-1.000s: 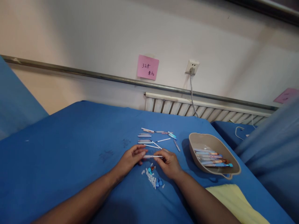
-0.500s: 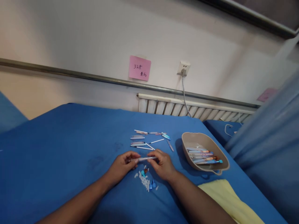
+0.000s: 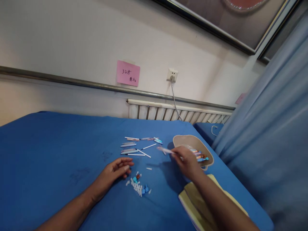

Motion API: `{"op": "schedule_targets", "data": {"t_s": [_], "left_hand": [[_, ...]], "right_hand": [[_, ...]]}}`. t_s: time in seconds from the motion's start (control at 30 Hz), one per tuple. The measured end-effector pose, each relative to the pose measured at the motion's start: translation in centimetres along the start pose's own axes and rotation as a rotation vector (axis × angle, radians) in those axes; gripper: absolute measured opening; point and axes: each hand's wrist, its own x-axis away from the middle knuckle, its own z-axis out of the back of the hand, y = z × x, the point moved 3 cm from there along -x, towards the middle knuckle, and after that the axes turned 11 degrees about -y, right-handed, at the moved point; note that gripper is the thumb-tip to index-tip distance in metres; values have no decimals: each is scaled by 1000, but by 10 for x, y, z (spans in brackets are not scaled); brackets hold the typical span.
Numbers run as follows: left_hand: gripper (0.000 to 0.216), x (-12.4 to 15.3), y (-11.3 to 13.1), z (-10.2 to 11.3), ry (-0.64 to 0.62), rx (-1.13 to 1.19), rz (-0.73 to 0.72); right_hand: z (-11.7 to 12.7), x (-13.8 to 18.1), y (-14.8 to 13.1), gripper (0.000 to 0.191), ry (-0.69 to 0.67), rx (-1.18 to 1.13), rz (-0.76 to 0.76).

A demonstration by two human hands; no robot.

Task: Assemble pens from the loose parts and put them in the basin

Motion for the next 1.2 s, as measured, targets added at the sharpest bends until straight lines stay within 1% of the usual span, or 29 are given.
{"op": "schedule_targets", "data": {"t_s": [0.07,0.13,0.17,0.2,0.27,0.33,0.4,0.47,0.53,0.57,0.63,0.7,0.77,0.8,0.87,0.9,0.93,0.97,1.0,1.03,1.07,1.13,1.2], "left_hand": [[40,-1,0,0,24,-11,15],[40,-2,-1,-2,26,-33,28],[41,-2,-1,-3,22,-46,32],[41,-3,-2,-4,18,-57,31],[42,-4,-3,-6,6,-68,27],[42,-4,-4,-6,-3,-68,21],[41,-5,-5,-5,-9,-67,16],[39,-6,-6,-5,-12,-65,12],[39,-6,-7,-5,-11,-58,13],[39,-6,-8,-5,-8,-54,14],[39,-5,-8,-6,0,-47,8],[37,-5,-8,-7,19,-43,-16],[35,-5,-6,-7,64,-22,-60],[34,-5,-6,-5,111,-6,-78],[33,-5,-5,1,229,16,-117],[33,-5,-5,4,287,19,-135],[34,-5,-6,8,327,18,-147],[35,-5,-7,11,360,16,-155],[36,-5,-8,15,388,12,-163],[36,-4,-9,18,413,8,-170],[37,-4,-10,22,438,3,-177],[37,-3,-12,26,478,-14,-189],[34,-3,-14,29,500,-41,-194]], "right_hand": [[29,13,40,18,-4,30,-89],[45,24,76,16,-127,99,-176],[49,28,91,17,-195,119,-207],[52,31,102,18,-231,142,-233],[49,33,116,19,-331,164,-237],[43,31,121,18,-390,189,-232],[39,28,121,18,-420,210,-232],[38,26,120,19,-437,225,-243],[40,26,117,21,-416,247,-260],[42,26,114,23,-381,263,-269],[45,25,98,24,-258,278,-259],[41,22,69,22,-106,236,-200],[25,14,28,19,23,97,-110],[12,9,7,18,48,15,-74],[-21,-5,-29,18,67,-137,-48],[-40,-13,-42,18,42,-203,-51],[-59,-21,-49,17,48,-257,-79],[-76,-27,-50,17,79,-322,-139],[-91,-33,-46,18,120,-405,-230],[-104,-36,-37,19,186,-489,-343],[-114,-38,-28,22,226,-513,-393],[-126,-38,-9,26,275,-542,-439],[-130,-34,7,28,306,-577,-461]]}}
